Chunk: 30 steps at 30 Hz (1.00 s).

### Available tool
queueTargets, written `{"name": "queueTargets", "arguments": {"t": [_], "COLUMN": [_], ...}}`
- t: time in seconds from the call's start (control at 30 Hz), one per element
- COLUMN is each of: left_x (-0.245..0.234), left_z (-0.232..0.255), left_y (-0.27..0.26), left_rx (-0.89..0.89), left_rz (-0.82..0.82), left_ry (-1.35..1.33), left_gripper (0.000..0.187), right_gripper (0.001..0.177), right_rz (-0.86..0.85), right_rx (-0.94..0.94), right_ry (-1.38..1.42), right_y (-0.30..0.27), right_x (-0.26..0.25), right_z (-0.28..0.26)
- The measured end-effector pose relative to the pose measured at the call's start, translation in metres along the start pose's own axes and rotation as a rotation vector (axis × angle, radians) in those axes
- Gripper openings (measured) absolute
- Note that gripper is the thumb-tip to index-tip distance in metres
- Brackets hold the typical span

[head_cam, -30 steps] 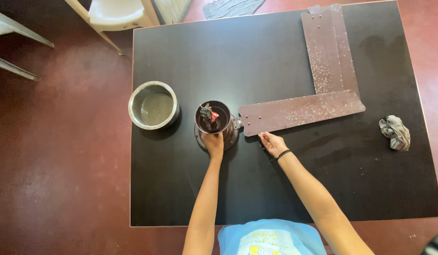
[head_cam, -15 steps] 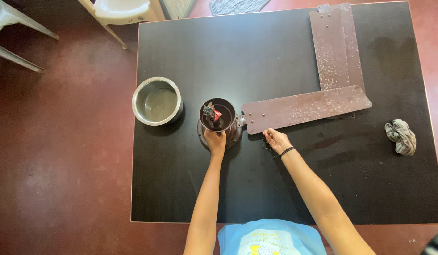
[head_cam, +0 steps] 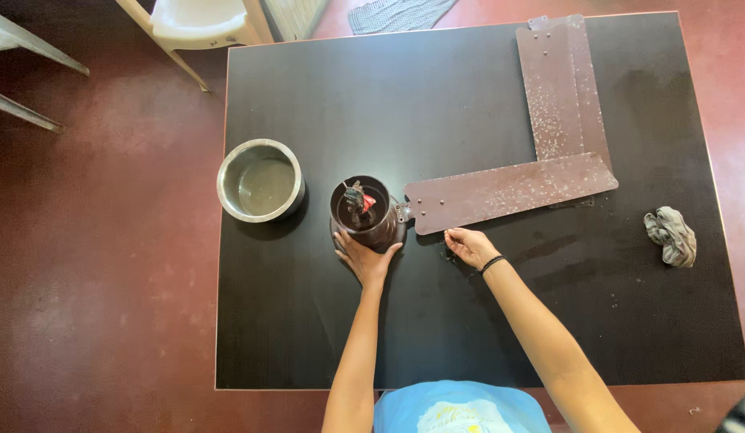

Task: The person attaches ceiling fan blades to the fan motor housing using a screwdriver. They align each blade, insert screws, and tighten them sequentially.

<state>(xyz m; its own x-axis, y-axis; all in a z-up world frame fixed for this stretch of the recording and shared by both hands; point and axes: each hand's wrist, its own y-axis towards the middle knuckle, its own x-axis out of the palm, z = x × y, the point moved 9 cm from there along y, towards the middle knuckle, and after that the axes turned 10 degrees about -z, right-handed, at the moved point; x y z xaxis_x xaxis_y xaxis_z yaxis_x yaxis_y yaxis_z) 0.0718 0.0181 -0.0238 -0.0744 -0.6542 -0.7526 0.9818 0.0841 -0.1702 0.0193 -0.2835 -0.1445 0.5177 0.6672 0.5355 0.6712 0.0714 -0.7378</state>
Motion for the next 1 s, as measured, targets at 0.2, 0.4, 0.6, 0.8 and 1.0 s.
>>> {"name": "queueTargets", "arguments": {"t": [0.2,0.4,0.6,0.8,1.0], "left_x": [0.014,0.019,0.022,0.025,0.025], "left_z": [-0.020,-0.025,-0.027,-0.028,-0.029], "left_y": [0.004,0.007,0.009,0.009,0.012], "left_rx": [-0.032,-0.080,-0.084,-0.100,-0.128], "left_rz": [-0.011,-0.094,-0.110,-0.149,-0.189], "left_ry": [-0.001,0.010,0.022,0.047,0.054], "left_gripper": [0.156,0.155,0.156,0.153,0.154], "right_gripper": [0.016,0.039,0.032,0.025,0.022], "right_rz": [0.001,0.021,-0.138,-0.166,-0.168], "right_rx": [0.012,0.027,-0.033,-0.052,-0.056], "right_ry": [-0.041,-0.302,-0.287,-0.159,-0.103], "right_y": [-0.007,0.000,0.014,0.019,0.019], "right_x": [-0.012,-0.002,0.027,0.026,0.023], "right_z": [0.004,0.016,0.023,0.025,0.029]}}
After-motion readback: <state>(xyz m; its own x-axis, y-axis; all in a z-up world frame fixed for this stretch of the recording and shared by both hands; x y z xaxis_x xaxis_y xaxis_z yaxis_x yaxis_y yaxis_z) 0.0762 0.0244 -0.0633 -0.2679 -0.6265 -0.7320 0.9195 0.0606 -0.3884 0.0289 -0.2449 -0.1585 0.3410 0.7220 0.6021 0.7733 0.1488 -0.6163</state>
